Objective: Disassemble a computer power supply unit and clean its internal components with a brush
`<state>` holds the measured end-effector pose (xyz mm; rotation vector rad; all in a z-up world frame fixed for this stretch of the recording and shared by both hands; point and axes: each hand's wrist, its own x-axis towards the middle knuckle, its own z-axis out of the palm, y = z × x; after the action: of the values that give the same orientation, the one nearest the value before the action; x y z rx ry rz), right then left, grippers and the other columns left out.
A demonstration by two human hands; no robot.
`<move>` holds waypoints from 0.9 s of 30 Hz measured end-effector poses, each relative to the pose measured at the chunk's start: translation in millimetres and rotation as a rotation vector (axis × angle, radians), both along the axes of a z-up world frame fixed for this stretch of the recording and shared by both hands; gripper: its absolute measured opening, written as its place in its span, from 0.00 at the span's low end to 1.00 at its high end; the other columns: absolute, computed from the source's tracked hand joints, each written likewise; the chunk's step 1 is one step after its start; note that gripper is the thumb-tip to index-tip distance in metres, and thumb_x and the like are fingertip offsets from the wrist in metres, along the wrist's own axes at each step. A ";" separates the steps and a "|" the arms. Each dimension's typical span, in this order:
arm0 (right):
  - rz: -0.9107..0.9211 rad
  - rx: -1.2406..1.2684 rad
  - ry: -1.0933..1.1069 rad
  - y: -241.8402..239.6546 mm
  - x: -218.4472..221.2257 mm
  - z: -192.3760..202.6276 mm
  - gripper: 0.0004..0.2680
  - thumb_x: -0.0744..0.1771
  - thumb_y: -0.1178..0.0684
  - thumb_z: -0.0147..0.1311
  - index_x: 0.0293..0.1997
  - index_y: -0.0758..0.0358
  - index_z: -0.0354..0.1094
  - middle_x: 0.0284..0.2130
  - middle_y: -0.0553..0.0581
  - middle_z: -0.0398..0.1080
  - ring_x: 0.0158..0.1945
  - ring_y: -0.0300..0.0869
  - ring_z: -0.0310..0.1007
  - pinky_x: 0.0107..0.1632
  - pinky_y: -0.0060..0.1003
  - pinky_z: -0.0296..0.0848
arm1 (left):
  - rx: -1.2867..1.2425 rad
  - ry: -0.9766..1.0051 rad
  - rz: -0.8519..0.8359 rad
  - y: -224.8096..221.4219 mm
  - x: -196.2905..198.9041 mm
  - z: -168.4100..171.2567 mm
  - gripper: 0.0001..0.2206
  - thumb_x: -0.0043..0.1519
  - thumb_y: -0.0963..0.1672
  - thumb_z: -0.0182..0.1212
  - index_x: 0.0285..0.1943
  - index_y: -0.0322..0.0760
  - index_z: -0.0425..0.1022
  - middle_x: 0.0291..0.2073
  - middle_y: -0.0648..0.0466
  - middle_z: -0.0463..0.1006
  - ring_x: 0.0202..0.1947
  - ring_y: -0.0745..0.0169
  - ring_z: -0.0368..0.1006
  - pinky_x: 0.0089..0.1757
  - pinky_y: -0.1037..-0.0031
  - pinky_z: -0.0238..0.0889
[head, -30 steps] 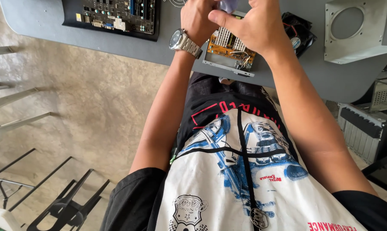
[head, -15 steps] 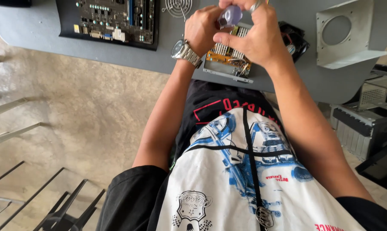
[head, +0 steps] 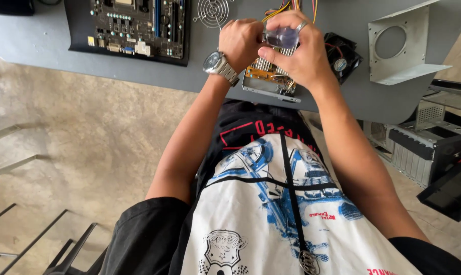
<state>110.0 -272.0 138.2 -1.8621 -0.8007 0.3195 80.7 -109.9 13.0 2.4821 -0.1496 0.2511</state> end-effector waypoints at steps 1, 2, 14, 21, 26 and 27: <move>-0.023 0.017 -0.008 0.7 -3.9 -5.0 0.12 0.64 0.61 0.66 0.46 0.66 0.65 0.44 0.60 0.67 0.49 0.49 0.69 0.52 0.39 0.66 | -0.018 0.075 0.045 1.4 -5.6 -4.4 0.08 0.43 0.46 0.59 0.19 0.47 0.63 0.17 0.60 0.71 0.15 0.52 0.63 0.22 0.63 0.56; -0.024 0.012 -0.004 0.0 -2.1 -4.8 0.12 0.64 0.61 0.66 0.46 0.66 0.65 0.44 0.60 0.67 0.49 0.49 0.69 0.52 0.39 0.66 | -0.023 0.078 0.045 3.0 -5.0 7.0 0.08 0.43 0.46 0.59 0.19 0.47 0.63 0.17 0.60 0.71 0.15 0.52 0.63 0.22 0.63 0.56; -0.024 -0.258 0.130 -10.6 -9.1 -10.9 0.18 0.60 0.61 0.71 0.51 0.61 0.68 0.46 0.56 0.64 0.41 0.41 0.71 0.40 0.31 0.65 | 0.029 -0.143 -0.006 3.3 -6.9 -16.2 0.08 0.48 0.43 0.60 0.19 0.43 0.64 0.20 0.57 0.65 0.16 0.51 0.64 0.22 0.62 0.58; -0.069 -0.222 0.141 14.9 -34.3 -19.6 0.24 0.60 0.52 0.69 0.59 0.61 0.58 0.55 0.62 0.63 0.48 0.48 0.70 0.48 0.38 0.67 | 0.022 0.105 -0.102 -1.0 -24.3 -2.1 0.00 0.51 0.41 0.59 0.28 0.41 0.73 0.29 0.54 0.75 0.22 0.51 0.73 0.29 0.61 0.66; -0.199 -0.056 0.177 12.2 -31.6 -33.2 0.10 0.67 0.49 0.58 0.47 0.65 0.67 0.42 0.59 0.72 0.42 0.42 0.70 0.44 0.32 0.68 | -0.012 0.019 -0.001 6.4 -32.5 -12.4 0.07 0.52 0.46 0.56 0.21 0.44 0.71 0.23 0.57 0.72 0.19 0.47 0.71 0.23 0.60 0.63; -0.196 0.039 0.162 6.3 -30.4 -31.8 0.09 0.69 0.50 0.53 0.47 0.66 0.64 0.43 0.63 0.70 0.41 0.47 0.73 0.43 0.34 0.71 | -0.065 0.170 0.054 15.2 -38.7 -11.8 0.13 0.55 0.50 0.58 0.21 0.43 0.69 0.24 0.57 0.70 0.19 0.53 0.69 0.21 0.62 0.61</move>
<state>79.6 -265.7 106.3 -1.8345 -0.5063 0.3231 41.9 -94.7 1.2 2.4322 -0.0034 0.0651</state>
